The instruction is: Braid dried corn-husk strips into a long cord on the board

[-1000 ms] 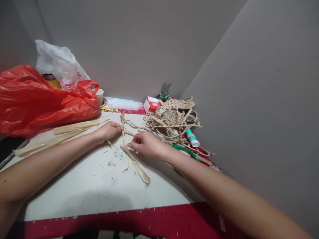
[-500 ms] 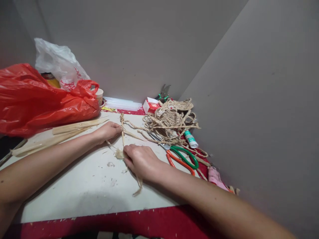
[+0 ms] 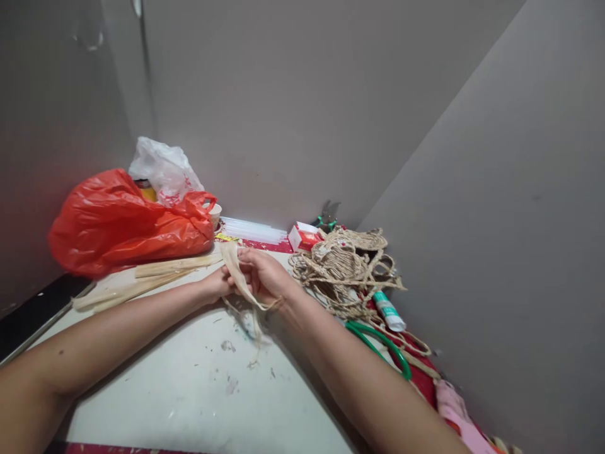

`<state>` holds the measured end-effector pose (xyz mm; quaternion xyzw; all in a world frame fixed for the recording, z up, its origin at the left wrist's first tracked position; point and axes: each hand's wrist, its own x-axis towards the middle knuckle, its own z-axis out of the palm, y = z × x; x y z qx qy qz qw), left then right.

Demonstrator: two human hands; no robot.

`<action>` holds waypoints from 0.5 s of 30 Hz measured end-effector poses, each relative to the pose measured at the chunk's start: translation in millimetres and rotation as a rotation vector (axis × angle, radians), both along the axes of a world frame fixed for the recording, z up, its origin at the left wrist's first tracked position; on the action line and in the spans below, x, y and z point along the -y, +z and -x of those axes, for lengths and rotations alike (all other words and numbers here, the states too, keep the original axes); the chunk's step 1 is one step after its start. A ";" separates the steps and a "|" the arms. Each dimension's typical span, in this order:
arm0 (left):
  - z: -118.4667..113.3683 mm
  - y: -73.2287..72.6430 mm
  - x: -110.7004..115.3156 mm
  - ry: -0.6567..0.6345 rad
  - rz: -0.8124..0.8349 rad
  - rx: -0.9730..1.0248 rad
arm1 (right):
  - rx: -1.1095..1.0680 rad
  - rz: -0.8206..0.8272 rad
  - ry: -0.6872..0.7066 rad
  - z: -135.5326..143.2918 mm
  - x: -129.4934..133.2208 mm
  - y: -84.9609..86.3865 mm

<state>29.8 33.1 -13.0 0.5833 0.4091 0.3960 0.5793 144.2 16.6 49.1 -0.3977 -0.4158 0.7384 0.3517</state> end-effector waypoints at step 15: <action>-2.9 -3.9 -6.5 0.037 0.099 -0.266 | 0.355 -0.481 -0.214 -27.7 -16.0 -14.8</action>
